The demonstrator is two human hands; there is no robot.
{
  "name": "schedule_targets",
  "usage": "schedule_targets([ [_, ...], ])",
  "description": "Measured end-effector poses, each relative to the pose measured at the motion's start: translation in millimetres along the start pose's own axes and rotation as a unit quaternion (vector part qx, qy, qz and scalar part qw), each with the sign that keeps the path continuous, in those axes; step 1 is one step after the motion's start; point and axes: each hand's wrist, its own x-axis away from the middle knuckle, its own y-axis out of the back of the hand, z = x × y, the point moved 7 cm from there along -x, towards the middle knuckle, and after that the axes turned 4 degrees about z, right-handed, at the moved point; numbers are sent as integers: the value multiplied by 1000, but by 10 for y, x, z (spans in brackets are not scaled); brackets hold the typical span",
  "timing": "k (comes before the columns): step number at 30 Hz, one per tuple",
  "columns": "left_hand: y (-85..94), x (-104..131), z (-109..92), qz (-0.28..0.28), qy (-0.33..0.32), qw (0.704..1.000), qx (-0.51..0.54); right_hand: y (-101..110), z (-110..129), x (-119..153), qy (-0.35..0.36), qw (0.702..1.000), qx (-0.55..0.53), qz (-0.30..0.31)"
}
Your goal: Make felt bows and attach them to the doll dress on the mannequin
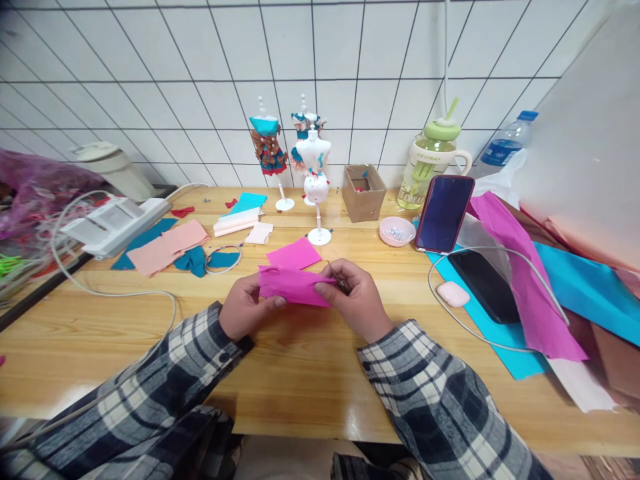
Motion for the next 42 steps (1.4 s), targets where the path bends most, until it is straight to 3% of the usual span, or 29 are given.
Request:
schedule_targets([
  [4, -94, -17, -33, 62, 4, 998, 18, 89, -20, 17, -21, 988, -142, -62],
  [7, -175, -7, -29, 103, 31, 990, 89, 147, -48, 12, -43, 971, -213, -102],
  [13, -428, 87, 13, 167, 123, 929, 306, 143, -76, 0, -61, 959, -242, -131],
  [16, -473, 112, 140, 138, 186, 906, 354, 129, -103, -3, -65, 953, -258, -147],
  [21, -366, 61, 278, 44, 204, 889, 408, 123, -226, -32, -108, 946, -271, -143],
  [27, -507, 96, 271, 104, 269, 852, 436, 212, -296, -46, -113, 943, -271, -155],
  [32, -449, 83, 298, 62, 265, 856, 440, 229, -365, -67, -131, 947, -258, -142],
  [35, -357, 41, 317, 30, 249, 846, 471, 264, -364, -62, -135, 964, -184, -139],
  [38, -245, 7, 374, -10, 250, 826, 505, 320, -116, -41, -31, 988, 39, -147],
  [40, -202, -4, 410, -22, 261, 814, 518, 195, 106, -11, 67, 971, 208, -96],
  [42, -187, -11, 419, -23, 266, 814, 516, -5, 246, 43, 145, 933, 329, -24],
])
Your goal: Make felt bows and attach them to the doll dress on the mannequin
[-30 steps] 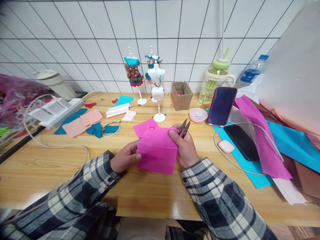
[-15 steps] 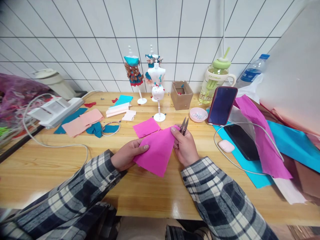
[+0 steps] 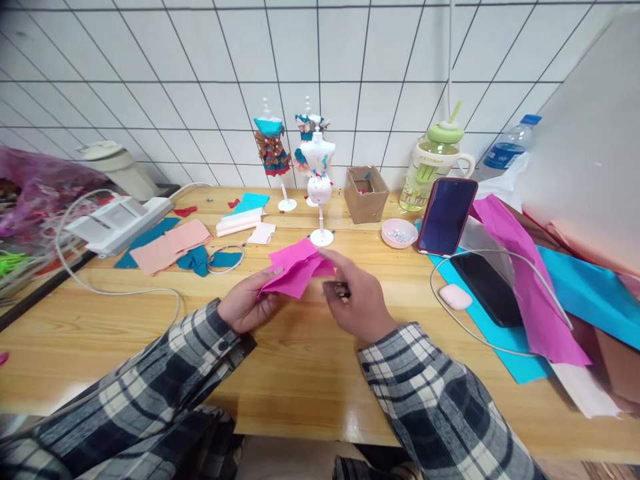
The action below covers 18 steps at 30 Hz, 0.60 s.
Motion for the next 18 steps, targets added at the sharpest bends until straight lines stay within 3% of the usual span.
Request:
schedule_targets([
  [3, -24, 8, 2, -4, -3, 1000, -23, -120, 232, 52, 100, 988, 107, 54],
  [7, -38, 24, 38, -13, 2, 998, -56, -195, 326, 107, 164, 971, 159, 72],
  [11, -1, 21, 54, -14, 13, 997, -79, -119, 273, 90, 142, 983, 108, 29],
  [18, 29, 8, 25, -14, 12, 996, -90, -98, 207, 37, 99, 993, 47, 44],
])
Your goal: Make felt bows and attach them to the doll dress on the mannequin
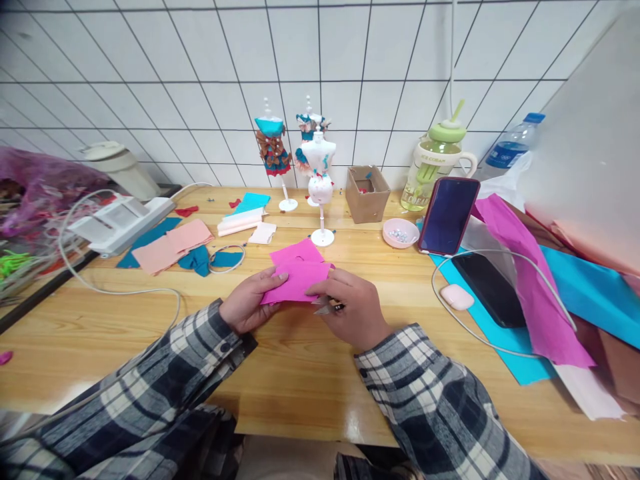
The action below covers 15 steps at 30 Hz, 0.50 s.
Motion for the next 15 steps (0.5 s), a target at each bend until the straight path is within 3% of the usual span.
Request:
schedule_targets([
  [5, -18, -6, -99, -19, -73, 997, -1, -58, -46, 11, -11, 999, 3, 41],
  [10, 25, -14, -68, -42, -54, 998, 9, -103, -61, 9, -15, 997, -19, 78],
  [15, 43, -14, -87, -30, -42, 998, 36, -137, -39, 11, -9, 993, -20, 114],
])
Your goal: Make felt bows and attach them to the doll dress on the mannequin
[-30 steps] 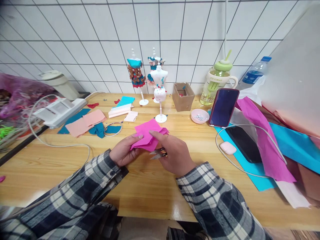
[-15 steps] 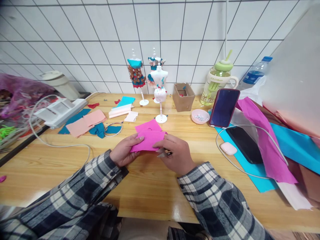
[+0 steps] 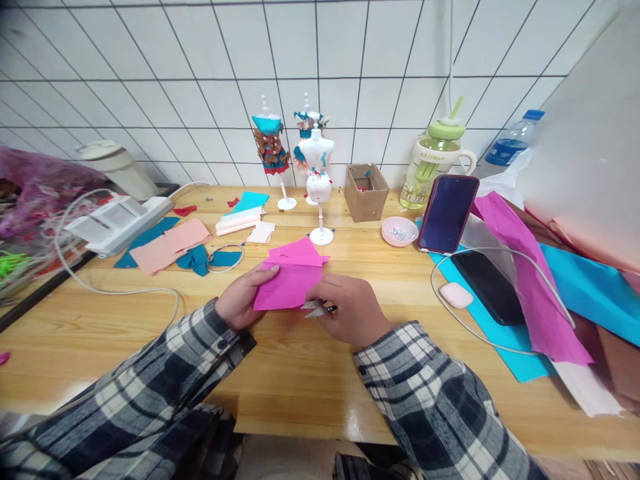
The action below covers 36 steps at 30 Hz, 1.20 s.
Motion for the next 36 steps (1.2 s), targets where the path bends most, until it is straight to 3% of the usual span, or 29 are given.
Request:
schedule_targets([
  [3, -19, 9, -75, 8, -33, 999, 22, 34, -82, 10, -57, 993, -88, -59],
  [6, -75, 23, -138, 25, -64, 996, 52, -9, -304, 50, -170, 944, -249, -132],
  [10, -132, 35, -168, 35, -86, 994, 62, -220, -486, 52, -259, 885, -376, -94],
  [15, -135, 57, -107, 27, -57, 995, 74, -248, -571, 71, -304, 877, -361, -94],
  [18, -200, 82, -73, 59, -34, 993, 95, -292, -600, 117, -347, 840, -403, -111],
  [21, -280, 99, -49, 100, -26, 990, 95, -379, -531, 99, -344, 795, -491, -92],
  [27, -224, 58, -13, 70, -51, 993, 83, -315, -387, 28, -264, 770, -567, -123],
  [31, -210, 49, 3, 43, -55, 993, 99, -373, -353, 32, -259, 787, -553, -89],
  [36, -234, 53, -8, 57, -74, 989, 115, -394, -374, 47, -249, 803, -533, -99],
])
